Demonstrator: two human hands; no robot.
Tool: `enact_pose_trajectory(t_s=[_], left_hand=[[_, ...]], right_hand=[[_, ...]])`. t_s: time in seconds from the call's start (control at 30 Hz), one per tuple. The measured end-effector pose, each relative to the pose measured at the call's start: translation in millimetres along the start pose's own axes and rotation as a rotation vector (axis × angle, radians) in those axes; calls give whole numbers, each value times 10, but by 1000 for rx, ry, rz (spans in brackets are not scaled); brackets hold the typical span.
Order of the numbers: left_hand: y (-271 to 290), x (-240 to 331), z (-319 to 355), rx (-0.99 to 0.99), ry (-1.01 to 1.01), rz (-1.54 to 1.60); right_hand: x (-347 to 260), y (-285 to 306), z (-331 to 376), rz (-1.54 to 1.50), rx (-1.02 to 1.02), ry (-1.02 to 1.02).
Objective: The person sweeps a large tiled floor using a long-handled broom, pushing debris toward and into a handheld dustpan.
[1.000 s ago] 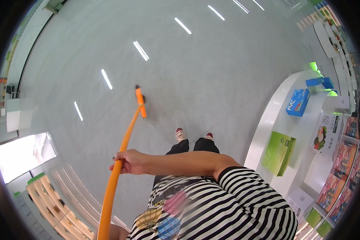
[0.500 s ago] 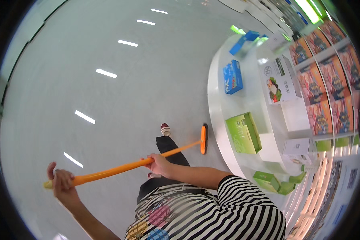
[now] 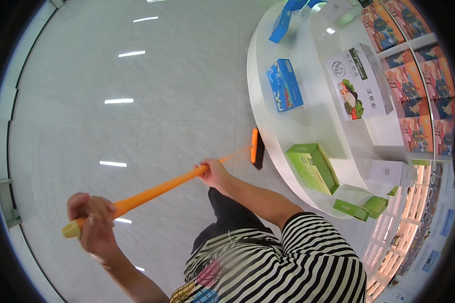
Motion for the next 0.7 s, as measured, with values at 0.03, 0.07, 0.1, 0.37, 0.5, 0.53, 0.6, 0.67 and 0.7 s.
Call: enact_pose_trajectory(t_s=[0.03,0.07,0.1,0.37,0.5,0.53,0.6,0.67,0.7], left_hand=[[18,57,-125,-6,-1,-40],[69,105,-211,34,-11,-63],[110,146,-275,73,-23,-83],[499,973,-301,377,-280,-455],[904,1364,-302,326,-572,-131],[1052,1402,-352,196,-639,7],[1482,1268,-421,135,-588,84],[1879,960,-608,218,-337,-183],[2423,658,-450,694,-256,-151]], right_hand=[[-79,-246,-87,35,-46,4],[-127,-474,-208,74,-96,6],[-146,-643,-411,91,-213,-24],[602,-2106,-634,241,-477,-407],[895,-2377,-125,201,-503,-431],[937,-2376,-55,196,-466,-429],[974,-2265,-80,121,-468,-416],[809,-2140,-151,61,-331,-339],[764,-2138,-172,34,-234,-313]])
Point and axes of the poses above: each hand's wrist, its own z-axis away from the middle knuckle, its own y-axis out of the back of the hand, x = y × z, the point moved 5 cm from there along -z, towards the middle knuckle, and after that the axes turned 13 degrees about -x, right-handed, at the moved point
